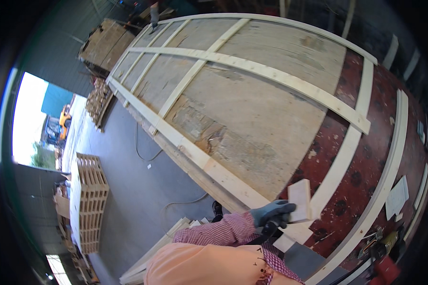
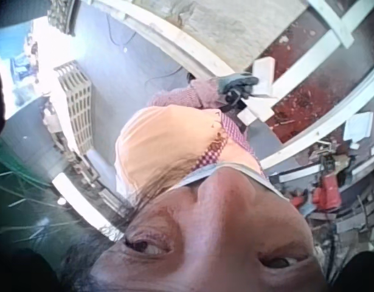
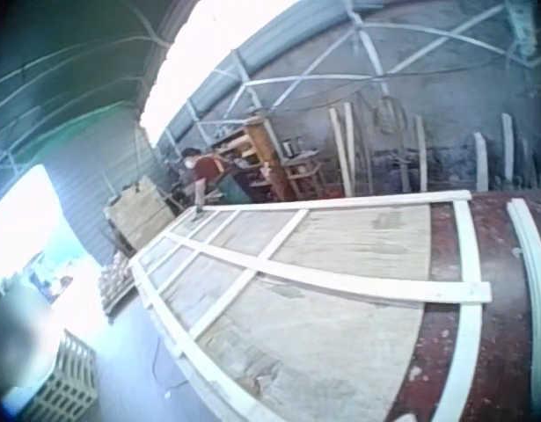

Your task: The person measures and aligns wooden planks on a large flat surface using a tape measure, then secures them with a nail gun. They repeatedly measure, adjust, and fasten the planks to form a rectangular frame structure.

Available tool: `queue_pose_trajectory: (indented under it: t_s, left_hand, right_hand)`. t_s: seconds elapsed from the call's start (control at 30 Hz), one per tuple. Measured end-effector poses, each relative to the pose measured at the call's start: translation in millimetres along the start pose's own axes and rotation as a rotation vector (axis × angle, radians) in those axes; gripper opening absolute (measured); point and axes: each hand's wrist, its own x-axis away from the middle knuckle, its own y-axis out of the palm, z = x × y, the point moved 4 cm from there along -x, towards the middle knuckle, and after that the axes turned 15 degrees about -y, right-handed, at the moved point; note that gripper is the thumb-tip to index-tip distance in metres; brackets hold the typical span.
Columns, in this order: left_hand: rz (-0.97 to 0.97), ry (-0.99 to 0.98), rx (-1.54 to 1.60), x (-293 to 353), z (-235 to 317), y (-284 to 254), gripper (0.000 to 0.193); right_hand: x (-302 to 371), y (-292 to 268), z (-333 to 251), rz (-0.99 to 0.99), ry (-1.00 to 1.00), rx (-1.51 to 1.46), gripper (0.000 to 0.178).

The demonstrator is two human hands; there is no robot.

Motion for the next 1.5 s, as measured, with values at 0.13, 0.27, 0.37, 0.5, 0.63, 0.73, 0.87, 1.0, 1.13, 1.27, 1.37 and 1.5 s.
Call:
queue_pose_trajectory:
  t_s: [0.13,0.27,0.37,0.5,0.63,0.73,0.87,1.0,1.13,1.27,1.37,1.5]
  left_hand:
    - [-0.09,0.064,0.355,91,-32,-114,0.033]
    - [-0.035,0.21,0.399,219,-60,-218,0.03]
    - [0.141,0.294,0.286,330,-61,-287,0.029]
    - [0.166,0.495,0.41,432,-63,-382,0.032]
    - [0.254,0.705,0.509,530,-56,-444,0.033]
    - [0.272,0.852,0.656,577,-51,-504,0.033]
    - [0.416,0.996,0.828,679,-27,-585,0.029]
    - [0.476,1.219,0.993,772,11,-653,0.028]
    - [0.319,1.255,1.114,828,42,-708,0.03]
    - [0.255,1.269,1.25,860,72,-802,0.029]
    - [0.162,1.208,1.312,893,105,-883,0.027]
    - [0.355,1.071,1.297,973,157,-979,0.025]
  right_hand:
    - [116,88,-21,-0.144,0.062,-0.066,0.04]
    - [189,222,-73,-0.346,-0.029,-0.069,0.032]
    - [238,366,-182,-0.451,-0.266,0.061,0.037]
    - [302,545,-306,-0.649,-0.586,0.188,0.047]
    - [409,707,-424,-0.83,-0.569,0.231,0.046]
    - [457,814,-486,-1.006,-0.7,0.234,0.043]
    - [507,949,-560,-1.227,-0.768,0.297,0.044]
    - [556,1097,-632,-1.393,-0.85,0.259,0.043]
    - [624,1216,-697,-1.428,-0.792,0.226,0.051]
    - [671,1336,-747,-1.416,-0.738,0.2,0.049]
    - [689,1427,-775,-1.332,-0.718,0.186,0.047]
    - [712,1536,-805,-1.164,-0.722,0.091,0.039]
